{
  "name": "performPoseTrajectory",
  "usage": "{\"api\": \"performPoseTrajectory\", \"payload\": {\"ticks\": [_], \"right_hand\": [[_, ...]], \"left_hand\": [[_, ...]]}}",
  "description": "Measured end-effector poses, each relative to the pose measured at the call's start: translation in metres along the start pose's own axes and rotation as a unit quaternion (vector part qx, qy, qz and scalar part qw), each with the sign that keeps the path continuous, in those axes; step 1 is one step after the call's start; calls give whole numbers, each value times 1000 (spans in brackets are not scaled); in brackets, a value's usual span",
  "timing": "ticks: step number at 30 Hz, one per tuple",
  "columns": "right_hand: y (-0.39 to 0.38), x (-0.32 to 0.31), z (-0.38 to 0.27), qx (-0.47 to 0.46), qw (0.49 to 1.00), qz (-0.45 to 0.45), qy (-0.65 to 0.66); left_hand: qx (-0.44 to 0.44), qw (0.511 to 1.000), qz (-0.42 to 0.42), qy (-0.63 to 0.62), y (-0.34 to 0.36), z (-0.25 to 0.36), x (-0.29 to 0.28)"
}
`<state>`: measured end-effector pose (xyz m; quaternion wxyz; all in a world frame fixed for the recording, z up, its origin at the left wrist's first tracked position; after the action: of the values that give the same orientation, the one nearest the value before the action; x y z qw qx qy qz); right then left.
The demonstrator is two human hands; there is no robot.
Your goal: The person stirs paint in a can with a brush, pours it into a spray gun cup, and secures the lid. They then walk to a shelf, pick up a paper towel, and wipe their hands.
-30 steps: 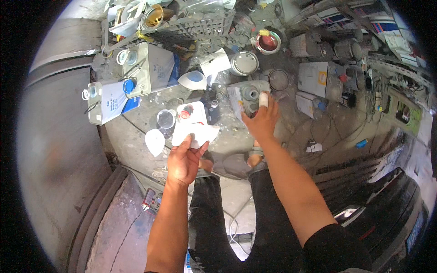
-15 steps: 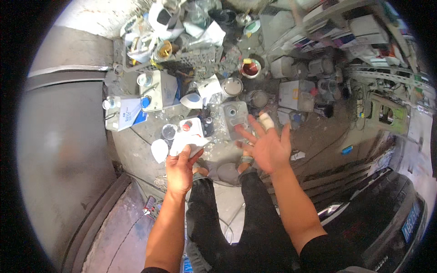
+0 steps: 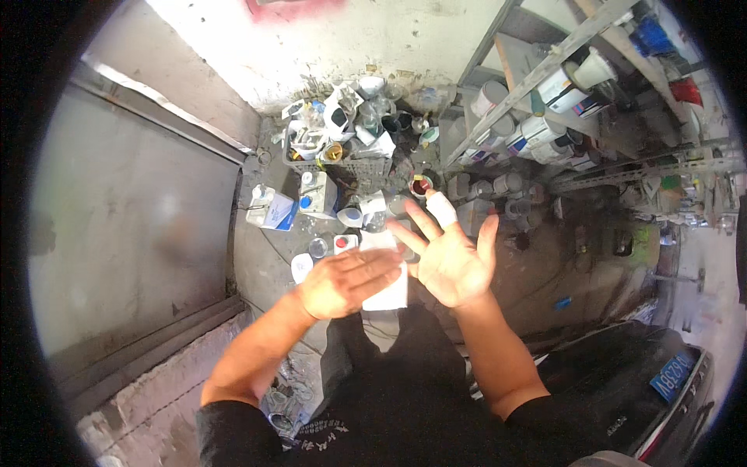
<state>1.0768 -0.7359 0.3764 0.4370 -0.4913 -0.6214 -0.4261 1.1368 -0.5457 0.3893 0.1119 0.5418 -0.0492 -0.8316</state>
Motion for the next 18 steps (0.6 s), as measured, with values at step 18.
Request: {"api": "performPoseTrajectory", "payload": {"ticks": [18], "right_hand": [[28,116,23,58,992,-109,-30]], "left_hand": [[-57,967,166,186,-68,80,-105]]}}
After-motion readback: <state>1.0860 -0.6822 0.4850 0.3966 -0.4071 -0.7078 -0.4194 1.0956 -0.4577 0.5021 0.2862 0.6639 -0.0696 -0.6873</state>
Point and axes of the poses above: each hand's wrist, its own y-axis towards the middle knuckle, its own x-axis out of the palm, z = x × y, the point moved 2 cm from there along y, towards the middle knuckle, and after that the axes turned 11 degrees about -z, right-handed, at the moved point
